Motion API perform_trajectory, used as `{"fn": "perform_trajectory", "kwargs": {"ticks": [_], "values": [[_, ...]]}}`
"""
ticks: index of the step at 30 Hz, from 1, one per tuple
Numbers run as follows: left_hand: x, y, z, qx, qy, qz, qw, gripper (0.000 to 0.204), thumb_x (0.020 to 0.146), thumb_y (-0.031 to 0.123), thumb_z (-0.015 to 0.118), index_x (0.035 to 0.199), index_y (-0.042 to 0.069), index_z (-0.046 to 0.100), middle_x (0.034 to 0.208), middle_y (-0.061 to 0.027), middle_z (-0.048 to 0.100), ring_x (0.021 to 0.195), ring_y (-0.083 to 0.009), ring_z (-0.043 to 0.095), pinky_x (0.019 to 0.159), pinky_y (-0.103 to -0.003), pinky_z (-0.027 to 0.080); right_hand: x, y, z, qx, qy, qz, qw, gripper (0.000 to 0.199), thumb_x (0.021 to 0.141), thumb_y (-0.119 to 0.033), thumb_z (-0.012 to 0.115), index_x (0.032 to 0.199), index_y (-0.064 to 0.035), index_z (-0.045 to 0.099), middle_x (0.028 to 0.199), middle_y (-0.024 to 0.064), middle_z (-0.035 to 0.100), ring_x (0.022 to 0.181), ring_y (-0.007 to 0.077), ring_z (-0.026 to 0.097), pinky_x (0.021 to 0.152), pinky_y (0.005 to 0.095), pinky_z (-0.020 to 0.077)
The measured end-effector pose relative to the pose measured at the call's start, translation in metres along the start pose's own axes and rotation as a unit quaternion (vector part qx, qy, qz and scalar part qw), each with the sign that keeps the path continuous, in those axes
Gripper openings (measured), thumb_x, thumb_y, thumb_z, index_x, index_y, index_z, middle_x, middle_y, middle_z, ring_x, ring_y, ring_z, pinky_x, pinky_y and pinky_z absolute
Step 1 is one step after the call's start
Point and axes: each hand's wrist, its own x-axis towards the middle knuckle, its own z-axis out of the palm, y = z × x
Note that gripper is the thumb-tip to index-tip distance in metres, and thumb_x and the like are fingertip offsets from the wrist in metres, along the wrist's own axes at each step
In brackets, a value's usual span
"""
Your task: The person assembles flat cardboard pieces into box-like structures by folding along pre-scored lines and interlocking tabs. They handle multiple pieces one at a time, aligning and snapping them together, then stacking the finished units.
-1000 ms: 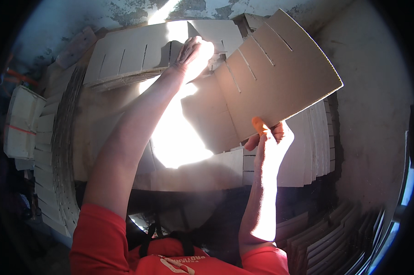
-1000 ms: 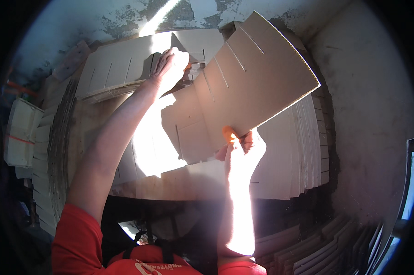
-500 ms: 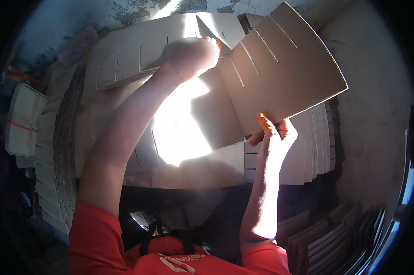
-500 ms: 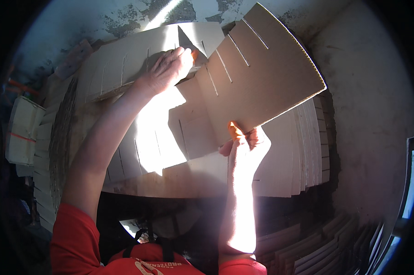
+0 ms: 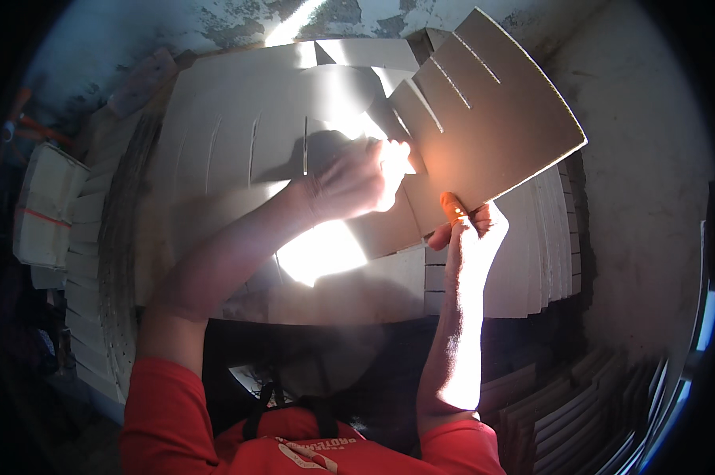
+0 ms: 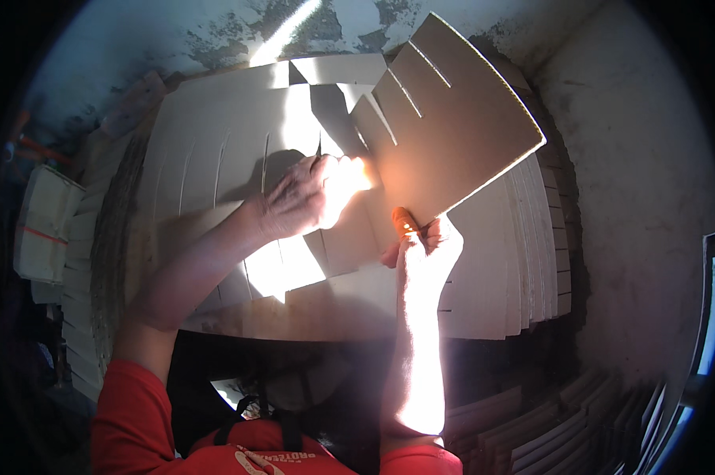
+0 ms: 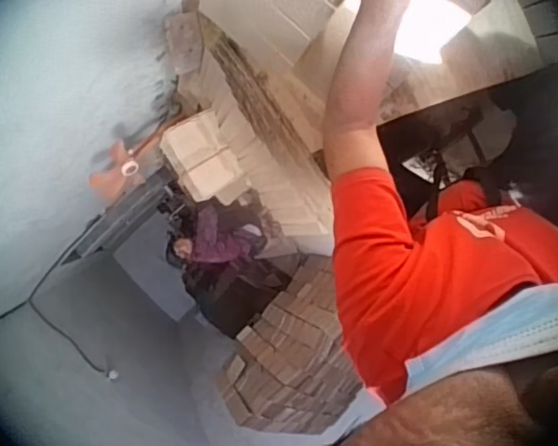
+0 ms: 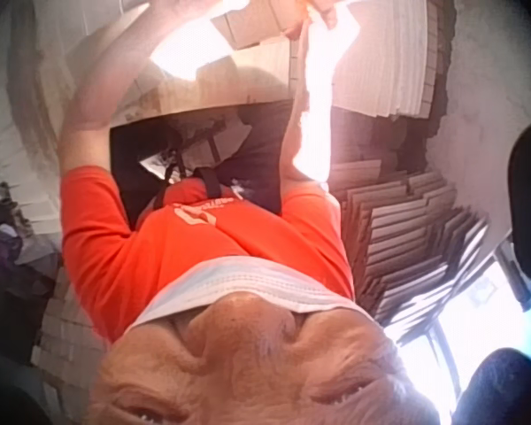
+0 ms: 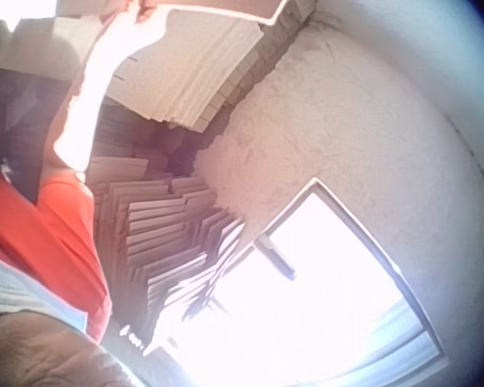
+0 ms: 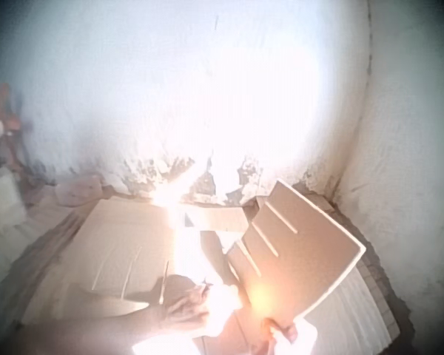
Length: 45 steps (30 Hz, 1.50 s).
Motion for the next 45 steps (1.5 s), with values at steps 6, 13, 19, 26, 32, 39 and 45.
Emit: {"fn": "perform_trajectory", "kwargs": {"ticks": [6,13,19,26,32,39,45], "values": [[-0.02,0.035,-0.011,-0.069,-0.071,-0.051,0.994,0.014,0.055,0.009,0.061,0.058,0.007,0.047,0.068,-0.0072,0.045,0.071,-0.0236,0.048,0.052,-0.037,0.04,-0.003,-0.017,-0.003,0.011,-0.017,-0.042,0.999,0.014,0.089,-0.008,0.066,0.082,0.0018,0.06,0.057,0.0026,0.052,0.036,0.0061,0.04,0.036,0.0229,0.0281],[-0.018,0.096,-0.022,-0.119,-0.025,-0.142,0.982,0.019,0.082,0.012,0.067,0.097,0.002,0.06,0.079,-0.0093,0.056,0.071,-0.0237,0.059,0.058,-0.035,0.049,-0.002,-0.004,-0.001,0.028,0.039,-0.04,0.998,0.012,0.086,-0.008,0.069,0.084,0.0009,0.062,0.064,0.0031,0.059,0.032,0.005,0.039,0.032,0.0193,0.031],[-0.007,-0.022,0.006,0.034,-0.007,-0.28,0.959,0.044,0.082,0.034,0.071,0.104,-0.001,0.055,0.081,-0.0107,0.055,0.077,-0.0278,0.051,0.071,-0.04,0.045,-0.006,-0.009,0.0,-0.021,0.019,0.002,1.0,0.011,0.087,-0.008,0.067,0.085,0.0018,0.061,0.05,0.0,0.046,0.035,0.0051,0.036,0.037,0.0237,0.0295],[-0.077,-0.142,0.066,0.24,-0.134,-0.21,0.938,0.03,0.08,0.012,0.061,0.107,0.0,0.065,0.122,-0.0243,0.053,0.103,-0.0367,0.052,0.095,-0.041,0.043,-0.005,-0.003,0.008,0.026,0.0,-0.044,0.999,0.013,0.084,-0.005,0.068,0.074,-0.0007,0.063,0.051,0.001,0.053,0.031,0.0051,0.04,0.033,0.0187,0.0298],[-0.01,-0.112,0.047,0.109,-0.172,-0.29,0.935,0.013,0.083,0.01,0.051,0.086,0.001,0.06,0.093,-0.0195,0.059,0.094,-0.036,0.059,0.084,-0.044,0.049,-0.003,0.001,-0.009,-0.009,0.001,-0.032,0.999,0.017,0.087,-0.014,0.069,0.086,0.0017,0.062,0.057,0.0006,0.052,0.039,0.0047,0.038,0.039,0.0232,0.0317],[-0.014,-0.14,0.044,0.095,0.009,-0.305,0.947,0.023,0.085,0.015,0.058,0.069,-0.001,0.056,0.063,-0.023,0.055,0.056,-0.0354,0.059,0.053,-0.041,0.048,-0.001,0.005,-0.001,-0.014,0.012,-0.064,0.998,0.014,0.085,-0.007,0.067,0.074,0.0006,0.063,0.054,0.0021,0.056,0.031,0.0055,0.041,0.034,0.0196,0.0308],[-0.006,-0.121,0.031,0.114,-0.046,-0.222,0.967,0.017,0.09,0.019,0.054,0.096,0.003,0.055,0.093,-0.015,0.061,0.083,-0.032,0.064,0.07,-0.039,0.055,0.0,0.006,-0.001,-0.019,0.031,-0.056,0.998,0.015,0.084,-0.011,0.072,0.077,-0.0003,0.065,0.054,0.0004,0.054,0.032,0.0046,0.04,0.033,0.0195,0.029]]}}
